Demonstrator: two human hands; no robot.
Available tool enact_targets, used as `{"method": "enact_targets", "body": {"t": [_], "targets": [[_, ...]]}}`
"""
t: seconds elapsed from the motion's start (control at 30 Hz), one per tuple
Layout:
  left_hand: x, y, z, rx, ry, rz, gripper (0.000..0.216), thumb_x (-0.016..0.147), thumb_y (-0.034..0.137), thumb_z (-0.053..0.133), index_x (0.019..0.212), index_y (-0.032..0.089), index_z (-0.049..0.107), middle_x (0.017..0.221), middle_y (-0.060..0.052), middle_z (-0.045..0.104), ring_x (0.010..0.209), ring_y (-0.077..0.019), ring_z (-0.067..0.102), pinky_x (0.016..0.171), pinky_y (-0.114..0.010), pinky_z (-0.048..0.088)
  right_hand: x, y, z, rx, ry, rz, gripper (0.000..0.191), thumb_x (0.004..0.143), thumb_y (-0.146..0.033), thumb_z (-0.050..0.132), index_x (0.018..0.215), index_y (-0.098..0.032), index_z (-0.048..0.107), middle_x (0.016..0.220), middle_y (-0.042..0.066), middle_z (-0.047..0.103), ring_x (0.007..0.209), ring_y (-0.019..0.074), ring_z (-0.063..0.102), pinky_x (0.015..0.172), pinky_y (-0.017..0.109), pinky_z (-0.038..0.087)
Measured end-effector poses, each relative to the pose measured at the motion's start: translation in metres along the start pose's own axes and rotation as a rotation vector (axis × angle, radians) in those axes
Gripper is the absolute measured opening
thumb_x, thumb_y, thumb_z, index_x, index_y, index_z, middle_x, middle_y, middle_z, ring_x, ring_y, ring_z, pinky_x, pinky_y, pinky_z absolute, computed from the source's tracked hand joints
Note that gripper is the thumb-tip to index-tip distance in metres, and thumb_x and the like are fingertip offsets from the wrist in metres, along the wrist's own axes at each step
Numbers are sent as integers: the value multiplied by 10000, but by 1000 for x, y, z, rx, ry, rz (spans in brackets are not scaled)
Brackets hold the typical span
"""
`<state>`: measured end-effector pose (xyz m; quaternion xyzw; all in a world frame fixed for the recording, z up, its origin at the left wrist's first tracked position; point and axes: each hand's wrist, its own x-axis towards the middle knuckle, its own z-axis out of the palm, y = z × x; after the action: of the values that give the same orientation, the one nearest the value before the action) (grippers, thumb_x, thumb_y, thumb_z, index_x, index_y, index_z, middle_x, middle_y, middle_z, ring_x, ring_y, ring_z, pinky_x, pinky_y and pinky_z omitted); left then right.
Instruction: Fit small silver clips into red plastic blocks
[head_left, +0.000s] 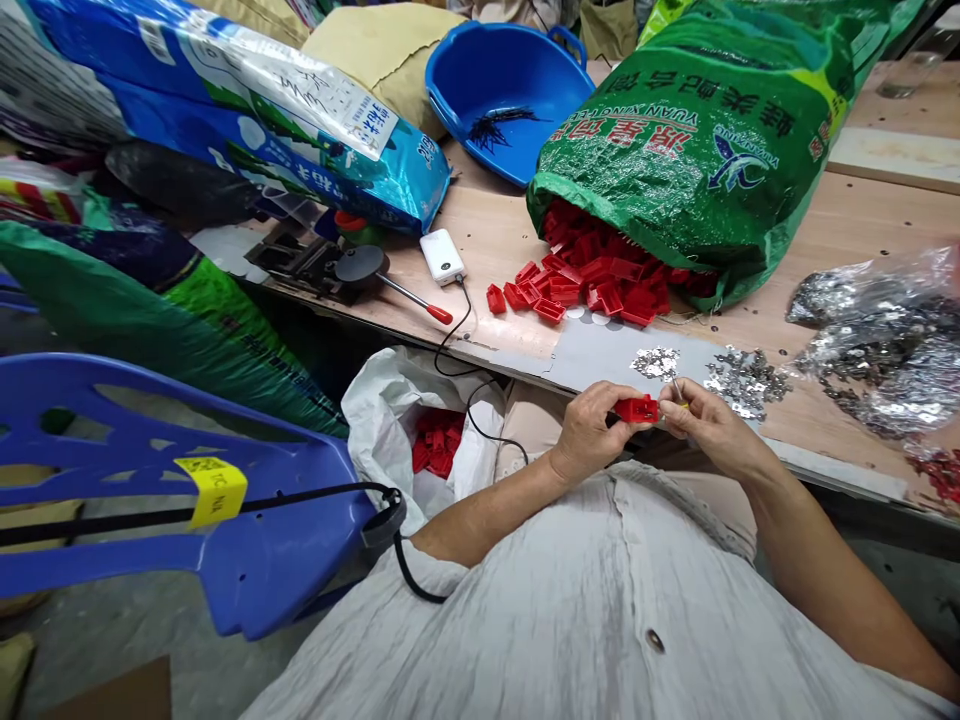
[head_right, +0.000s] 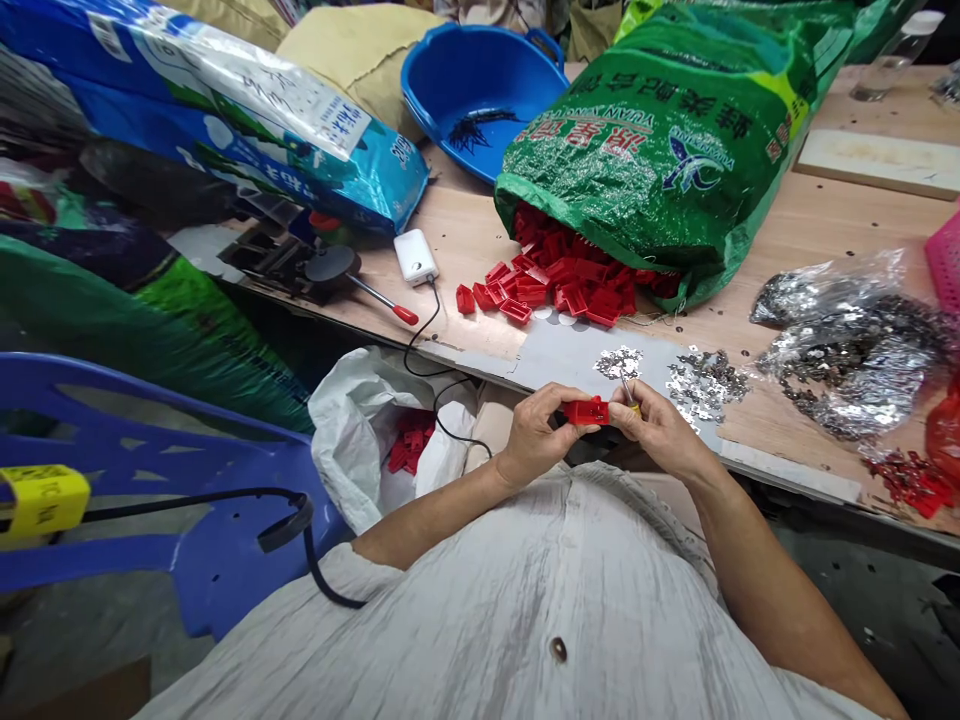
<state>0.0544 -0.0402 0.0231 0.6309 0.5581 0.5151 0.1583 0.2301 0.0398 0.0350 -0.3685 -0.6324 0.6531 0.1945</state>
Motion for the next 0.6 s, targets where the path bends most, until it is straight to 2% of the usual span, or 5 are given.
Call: {"method": "enact_targets", "body": {"t": [0.1,0.2,0.4,0.6], "targets": [[-2,0,-1,-23,-30,1,233,820,356,734,972,189,675,881,-49,734,838,-174,683,789,-308,533,-1,3,1,-69,46,-9,372,792,-528,710,838,-225,499,752,-37,462,661,121,407,589,271,335],[-6,-1,-3,-63,-76,20,262,807,370,746,980,183,683,895,-59,736,832,-172,681,790,-306,531,-3,7,3,-54,30,32,384,778,-523,721,828,-223,488,738,-47,462,641,111,401,574,263,330],[-13,-3,-5,-143,-125,8,267,802,367,751,990,185,697,888,-65,738,828,-171,681,776,-298,529,-13,9,10,91,-62,125,434,779,-563,705,948,-220,500,737,-53,467,597,94,376,529,248,286],[-19,-11,-5,-322,-131,-73,326,744,398,800,968,177,713,869,-67,725,790,-157,666,740,-279,524,-20,15,10,254,-135,173,422,788,-505,737,999,-225,501,705,-57,493,578,90,388,535,248,264]]}}
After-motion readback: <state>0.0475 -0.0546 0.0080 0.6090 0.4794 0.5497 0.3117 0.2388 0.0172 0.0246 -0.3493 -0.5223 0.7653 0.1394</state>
